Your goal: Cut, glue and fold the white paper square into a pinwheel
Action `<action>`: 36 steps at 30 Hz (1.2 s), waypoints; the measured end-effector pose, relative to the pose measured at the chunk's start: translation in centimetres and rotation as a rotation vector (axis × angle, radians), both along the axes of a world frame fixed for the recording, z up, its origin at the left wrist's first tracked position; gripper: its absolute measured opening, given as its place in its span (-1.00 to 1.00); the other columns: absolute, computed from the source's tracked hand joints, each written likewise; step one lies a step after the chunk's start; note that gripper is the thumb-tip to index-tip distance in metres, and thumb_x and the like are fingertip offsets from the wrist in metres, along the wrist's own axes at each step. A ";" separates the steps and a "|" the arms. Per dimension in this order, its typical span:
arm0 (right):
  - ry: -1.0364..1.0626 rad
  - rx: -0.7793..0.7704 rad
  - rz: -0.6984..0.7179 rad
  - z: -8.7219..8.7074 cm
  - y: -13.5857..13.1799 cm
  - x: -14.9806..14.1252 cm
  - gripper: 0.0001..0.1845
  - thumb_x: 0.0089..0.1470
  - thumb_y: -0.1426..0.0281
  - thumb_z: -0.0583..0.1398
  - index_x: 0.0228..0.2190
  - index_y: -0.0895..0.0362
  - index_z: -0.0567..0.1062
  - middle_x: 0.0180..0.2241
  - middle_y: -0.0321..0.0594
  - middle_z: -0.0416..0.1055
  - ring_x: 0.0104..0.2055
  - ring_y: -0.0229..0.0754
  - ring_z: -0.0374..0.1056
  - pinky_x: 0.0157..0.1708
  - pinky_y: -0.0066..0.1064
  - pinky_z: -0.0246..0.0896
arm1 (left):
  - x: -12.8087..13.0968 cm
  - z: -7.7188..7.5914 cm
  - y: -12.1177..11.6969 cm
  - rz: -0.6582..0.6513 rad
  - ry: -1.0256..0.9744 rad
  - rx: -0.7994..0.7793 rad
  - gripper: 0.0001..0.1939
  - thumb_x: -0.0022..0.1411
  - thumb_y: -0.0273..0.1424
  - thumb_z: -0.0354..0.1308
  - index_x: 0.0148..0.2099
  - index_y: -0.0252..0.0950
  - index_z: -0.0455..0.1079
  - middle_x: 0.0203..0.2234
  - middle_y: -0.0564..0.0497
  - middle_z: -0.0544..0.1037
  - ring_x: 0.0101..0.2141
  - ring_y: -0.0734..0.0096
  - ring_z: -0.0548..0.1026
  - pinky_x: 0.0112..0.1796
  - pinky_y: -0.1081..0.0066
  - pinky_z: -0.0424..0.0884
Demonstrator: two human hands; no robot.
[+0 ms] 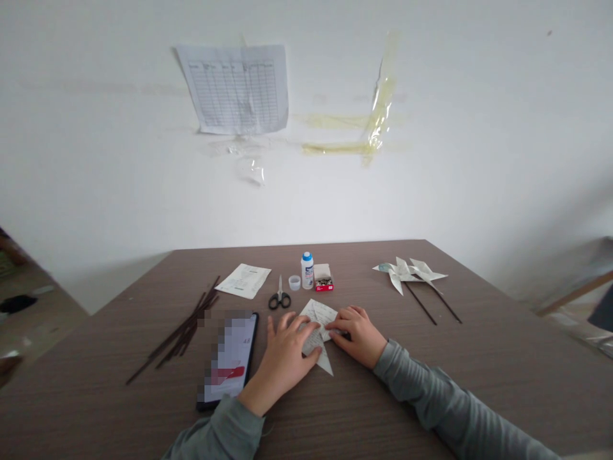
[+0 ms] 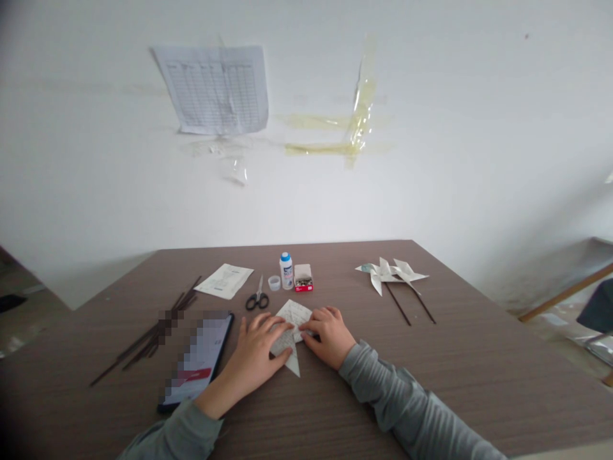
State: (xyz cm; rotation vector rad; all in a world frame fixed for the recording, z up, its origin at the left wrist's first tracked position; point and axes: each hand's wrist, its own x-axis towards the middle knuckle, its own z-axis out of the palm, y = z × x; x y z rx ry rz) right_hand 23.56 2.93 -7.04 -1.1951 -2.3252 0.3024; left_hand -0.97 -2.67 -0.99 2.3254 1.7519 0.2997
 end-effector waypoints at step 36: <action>-0.045 -0.063 -0.047 0.4 0.1 0.0 -0.64 0.69 0.31 0.33 0.01 -0.18 1.00 -0.04 -0.13 0.86 0.13 0.17 0.80 0.67 0.40 0.43 | -0.2 0.2 0.0 0.026 0.020 -0.043 -0.40 0.62 -0.34 0.52 0.61 0.02 0.75 0.63 -0.15 0.71 0.74 -0.61 0.39 0.71 -0.85 0.12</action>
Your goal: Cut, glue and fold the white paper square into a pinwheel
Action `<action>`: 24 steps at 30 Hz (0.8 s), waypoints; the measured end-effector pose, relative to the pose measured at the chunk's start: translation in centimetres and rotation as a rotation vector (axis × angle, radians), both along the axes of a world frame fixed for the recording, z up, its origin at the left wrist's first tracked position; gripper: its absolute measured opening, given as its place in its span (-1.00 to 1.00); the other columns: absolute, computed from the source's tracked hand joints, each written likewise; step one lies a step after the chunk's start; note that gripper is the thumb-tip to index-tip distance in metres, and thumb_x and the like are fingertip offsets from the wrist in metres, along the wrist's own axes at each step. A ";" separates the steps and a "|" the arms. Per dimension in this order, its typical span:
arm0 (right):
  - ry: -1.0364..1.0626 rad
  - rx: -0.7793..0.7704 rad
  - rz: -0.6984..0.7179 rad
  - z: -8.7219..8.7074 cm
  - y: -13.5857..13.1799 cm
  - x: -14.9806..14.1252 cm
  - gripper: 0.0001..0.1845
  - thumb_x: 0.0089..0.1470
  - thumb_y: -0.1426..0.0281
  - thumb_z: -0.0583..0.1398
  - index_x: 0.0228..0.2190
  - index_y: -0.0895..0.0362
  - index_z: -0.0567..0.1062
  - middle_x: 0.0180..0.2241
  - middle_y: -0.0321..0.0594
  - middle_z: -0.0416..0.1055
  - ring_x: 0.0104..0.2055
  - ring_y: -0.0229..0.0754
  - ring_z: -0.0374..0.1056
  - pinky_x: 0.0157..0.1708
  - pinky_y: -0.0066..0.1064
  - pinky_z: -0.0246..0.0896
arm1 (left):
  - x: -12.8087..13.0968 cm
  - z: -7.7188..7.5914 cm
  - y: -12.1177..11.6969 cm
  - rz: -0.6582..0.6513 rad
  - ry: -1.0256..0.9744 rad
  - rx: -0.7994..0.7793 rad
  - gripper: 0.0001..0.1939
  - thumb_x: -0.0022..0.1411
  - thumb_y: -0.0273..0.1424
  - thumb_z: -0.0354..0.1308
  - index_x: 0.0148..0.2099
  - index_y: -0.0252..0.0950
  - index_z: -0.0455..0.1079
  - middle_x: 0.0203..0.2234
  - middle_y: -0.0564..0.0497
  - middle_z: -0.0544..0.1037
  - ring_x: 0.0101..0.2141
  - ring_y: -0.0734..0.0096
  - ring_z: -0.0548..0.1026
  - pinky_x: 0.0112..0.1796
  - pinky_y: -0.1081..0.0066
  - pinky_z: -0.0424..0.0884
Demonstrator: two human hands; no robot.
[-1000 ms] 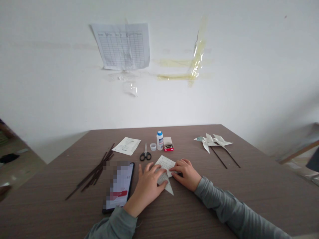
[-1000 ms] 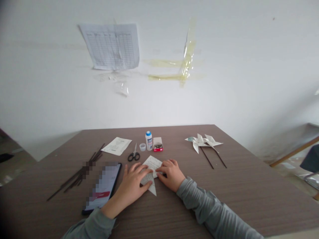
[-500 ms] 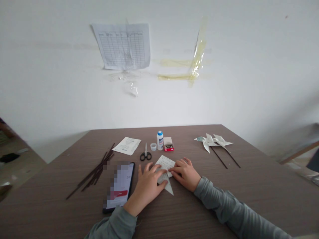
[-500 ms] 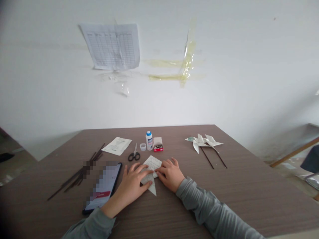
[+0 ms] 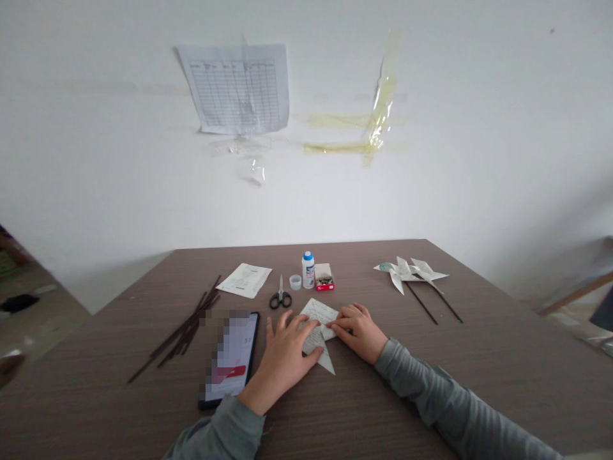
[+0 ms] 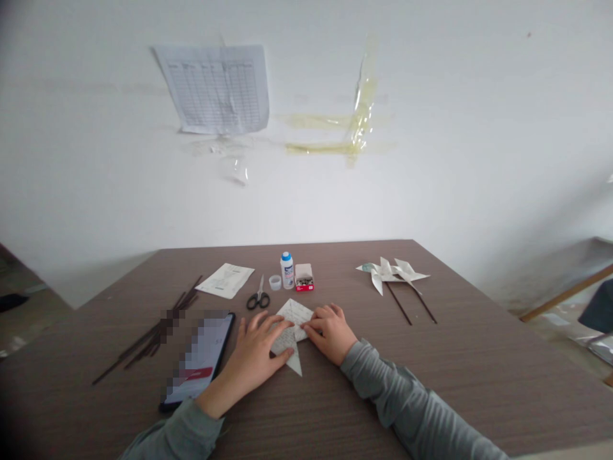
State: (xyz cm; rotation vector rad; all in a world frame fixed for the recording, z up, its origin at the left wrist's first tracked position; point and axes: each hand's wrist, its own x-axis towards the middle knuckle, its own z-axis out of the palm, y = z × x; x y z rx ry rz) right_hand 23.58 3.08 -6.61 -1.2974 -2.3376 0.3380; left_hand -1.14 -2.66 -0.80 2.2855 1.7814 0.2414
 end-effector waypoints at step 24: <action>0.065 -0.025 -0.007 -0.3 0.4 -0.1 -0.59 0.68 0.25 0.26 0.01 -0.12 0.97 -0.08 -0.06 0.82 0.12 0.24 0.77 0.46 0.26 0.58 | 0.1 0.2 0.0 0.006 -0.011 0.006 -0.44 0.59 -0.32 0.57 0.54 0.06 0.79 0.60 -0.18 0.73 0.70 -0.57 0.46 0.69 -0.84 0.16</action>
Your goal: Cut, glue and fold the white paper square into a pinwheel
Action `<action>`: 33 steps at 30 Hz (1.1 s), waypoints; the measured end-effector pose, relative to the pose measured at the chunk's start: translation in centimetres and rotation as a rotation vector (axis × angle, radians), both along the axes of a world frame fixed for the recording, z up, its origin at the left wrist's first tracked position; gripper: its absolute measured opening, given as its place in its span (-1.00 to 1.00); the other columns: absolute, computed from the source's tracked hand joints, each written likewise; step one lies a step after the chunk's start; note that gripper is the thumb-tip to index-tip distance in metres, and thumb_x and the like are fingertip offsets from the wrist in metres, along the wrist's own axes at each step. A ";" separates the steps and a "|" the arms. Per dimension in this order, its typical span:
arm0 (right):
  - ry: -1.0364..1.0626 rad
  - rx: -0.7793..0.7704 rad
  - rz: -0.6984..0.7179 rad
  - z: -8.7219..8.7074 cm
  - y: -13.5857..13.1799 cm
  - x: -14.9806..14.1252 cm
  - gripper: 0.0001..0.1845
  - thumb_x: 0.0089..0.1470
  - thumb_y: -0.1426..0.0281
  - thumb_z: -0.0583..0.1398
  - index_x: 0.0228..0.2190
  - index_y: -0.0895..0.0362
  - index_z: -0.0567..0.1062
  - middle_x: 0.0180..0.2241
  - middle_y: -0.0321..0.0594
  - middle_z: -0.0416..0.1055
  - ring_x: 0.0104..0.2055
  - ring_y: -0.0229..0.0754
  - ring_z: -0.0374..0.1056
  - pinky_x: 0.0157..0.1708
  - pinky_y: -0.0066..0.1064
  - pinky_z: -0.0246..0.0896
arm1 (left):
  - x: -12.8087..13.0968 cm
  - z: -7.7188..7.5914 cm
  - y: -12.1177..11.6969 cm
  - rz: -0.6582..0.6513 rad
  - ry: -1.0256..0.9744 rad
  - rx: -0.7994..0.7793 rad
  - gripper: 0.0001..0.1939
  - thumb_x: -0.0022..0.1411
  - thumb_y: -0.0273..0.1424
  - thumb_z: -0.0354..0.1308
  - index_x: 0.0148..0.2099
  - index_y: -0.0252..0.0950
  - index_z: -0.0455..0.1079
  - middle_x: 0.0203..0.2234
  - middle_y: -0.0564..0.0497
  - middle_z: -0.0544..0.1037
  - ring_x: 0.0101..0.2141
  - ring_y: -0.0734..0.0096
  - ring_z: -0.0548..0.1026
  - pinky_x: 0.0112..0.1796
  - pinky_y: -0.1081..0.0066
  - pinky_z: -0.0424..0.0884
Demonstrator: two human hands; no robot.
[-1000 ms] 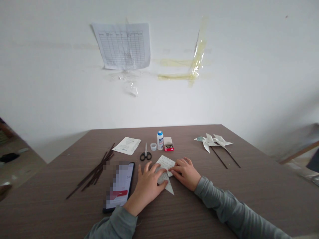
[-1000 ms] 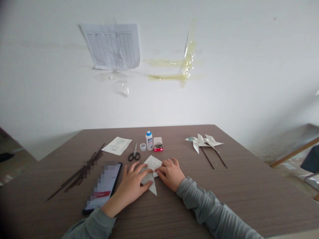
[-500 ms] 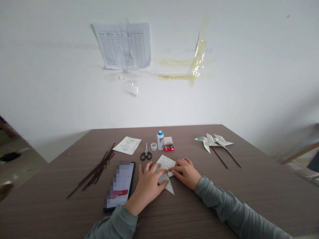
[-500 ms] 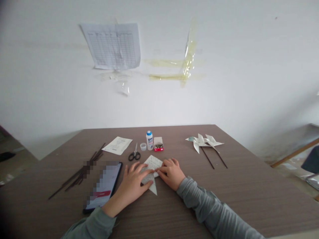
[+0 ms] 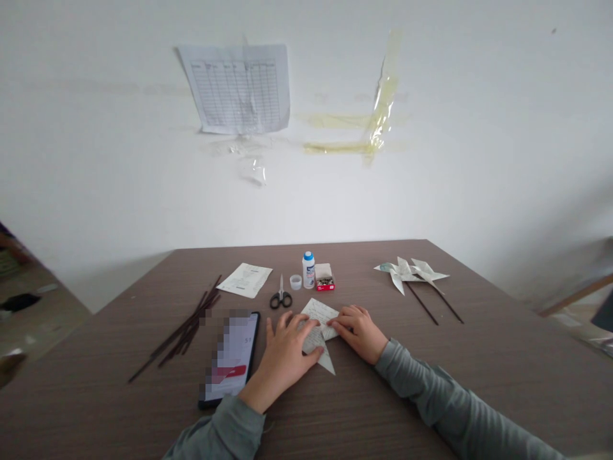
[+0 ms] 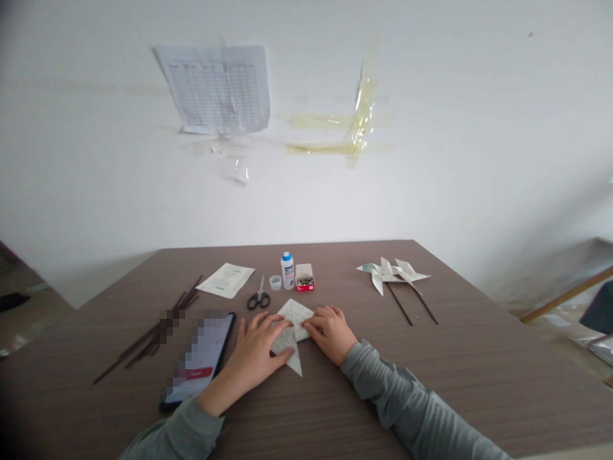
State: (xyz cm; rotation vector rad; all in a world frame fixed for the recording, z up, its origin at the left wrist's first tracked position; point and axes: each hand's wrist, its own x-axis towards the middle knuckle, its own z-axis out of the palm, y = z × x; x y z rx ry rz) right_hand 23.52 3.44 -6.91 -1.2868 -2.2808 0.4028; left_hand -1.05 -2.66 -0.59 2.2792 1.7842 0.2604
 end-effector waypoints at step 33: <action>-0.115 0.077 0.016 0.4 -0.8 -0.6 -0.64 0.70 0.27 0.30 0.11 -0.19 0.97 -0.01 -0.07 0.82 0.18 0.23 0.72 0.64 0.41 0.42 | 0.1 0.3 0.0 0.003 0.050 -0.017 -0.48 0.62 -0.27 0.49 0.52 0.09 0.81 0.66 -0.11 0.68 0.73 -0.55 0.39 0.71 -0.81 0.13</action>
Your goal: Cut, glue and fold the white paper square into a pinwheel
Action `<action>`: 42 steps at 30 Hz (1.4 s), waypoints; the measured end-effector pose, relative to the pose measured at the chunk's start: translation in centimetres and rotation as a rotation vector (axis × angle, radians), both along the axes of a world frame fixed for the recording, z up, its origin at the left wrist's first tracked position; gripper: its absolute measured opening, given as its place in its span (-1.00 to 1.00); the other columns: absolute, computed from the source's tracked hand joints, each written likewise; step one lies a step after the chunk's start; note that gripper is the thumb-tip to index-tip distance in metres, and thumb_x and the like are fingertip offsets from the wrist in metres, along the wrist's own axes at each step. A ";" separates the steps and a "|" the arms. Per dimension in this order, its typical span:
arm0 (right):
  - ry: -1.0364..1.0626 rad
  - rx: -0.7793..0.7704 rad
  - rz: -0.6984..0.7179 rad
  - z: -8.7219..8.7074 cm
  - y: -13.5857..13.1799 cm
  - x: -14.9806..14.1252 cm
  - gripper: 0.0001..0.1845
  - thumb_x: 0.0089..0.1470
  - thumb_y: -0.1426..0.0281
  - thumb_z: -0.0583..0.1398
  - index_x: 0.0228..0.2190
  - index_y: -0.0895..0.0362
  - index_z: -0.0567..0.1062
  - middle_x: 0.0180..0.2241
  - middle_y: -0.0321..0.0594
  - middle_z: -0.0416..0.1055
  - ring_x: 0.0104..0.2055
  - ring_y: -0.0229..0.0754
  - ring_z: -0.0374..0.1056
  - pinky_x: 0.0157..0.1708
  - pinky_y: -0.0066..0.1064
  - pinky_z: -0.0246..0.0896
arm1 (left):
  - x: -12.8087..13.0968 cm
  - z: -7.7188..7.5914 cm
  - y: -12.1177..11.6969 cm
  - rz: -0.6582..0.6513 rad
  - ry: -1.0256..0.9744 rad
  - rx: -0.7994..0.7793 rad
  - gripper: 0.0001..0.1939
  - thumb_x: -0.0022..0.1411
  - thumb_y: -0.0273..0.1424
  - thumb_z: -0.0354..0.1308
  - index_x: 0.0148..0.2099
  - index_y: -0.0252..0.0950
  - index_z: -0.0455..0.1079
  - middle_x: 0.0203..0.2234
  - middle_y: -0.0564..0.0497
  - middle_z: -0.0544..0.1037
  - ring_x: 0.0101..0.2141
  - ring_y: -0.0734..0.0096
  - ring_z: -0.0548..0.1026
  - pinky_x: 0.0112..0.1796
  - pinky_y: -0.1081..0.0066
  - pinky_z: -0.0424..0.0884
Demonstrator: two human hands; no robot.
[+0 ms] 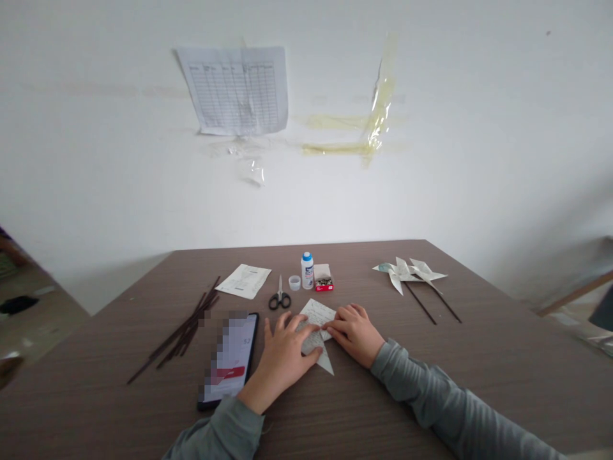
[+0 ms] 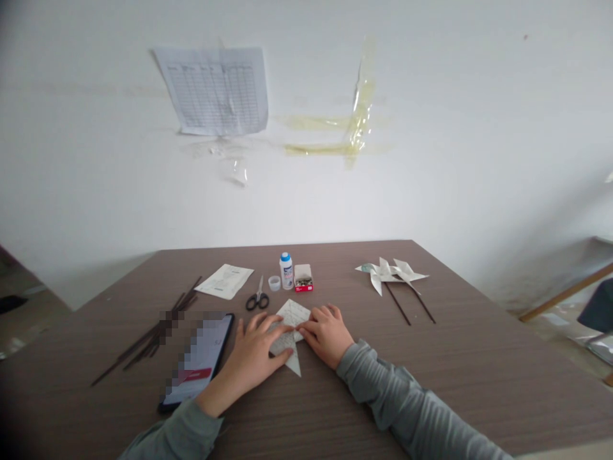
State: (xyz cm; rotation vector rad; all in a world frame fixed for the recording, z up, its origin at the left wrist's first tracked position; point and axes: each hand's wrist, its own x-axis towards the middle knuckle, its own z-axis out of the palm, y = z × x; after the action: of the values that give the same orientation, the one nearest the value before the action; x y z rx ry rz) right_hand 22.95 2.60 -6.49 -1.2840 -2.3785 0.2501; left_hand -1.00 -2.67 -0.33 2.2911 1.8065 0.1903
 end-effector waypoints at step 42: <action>0.034 0.150 0.033 -2.3 1.3 0.2 -0.70 0.66 0.22 0.36 0.05 -0.24 0.97 -0.11 -0.09 0.81 0.07 0.26 0.75 0.51 0.45 0.58 | 0.1 0.6 0.3 0.012 0.010 -0.041 -0.40 0.60 -0.27 0.54 0.60 0.09 0.76 0.70 -0.17 0.62 0.76 -0.56 0.35 0.72 -0.81 0.08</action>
State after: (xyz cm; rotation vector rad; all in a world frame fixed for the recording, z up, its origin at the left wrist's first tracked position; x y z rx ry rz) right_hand 23.15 3.92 -8.80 -1.1643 -2.3427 0.1001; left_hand -0.89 -2.34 0.31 2.2587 1.8121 0.1423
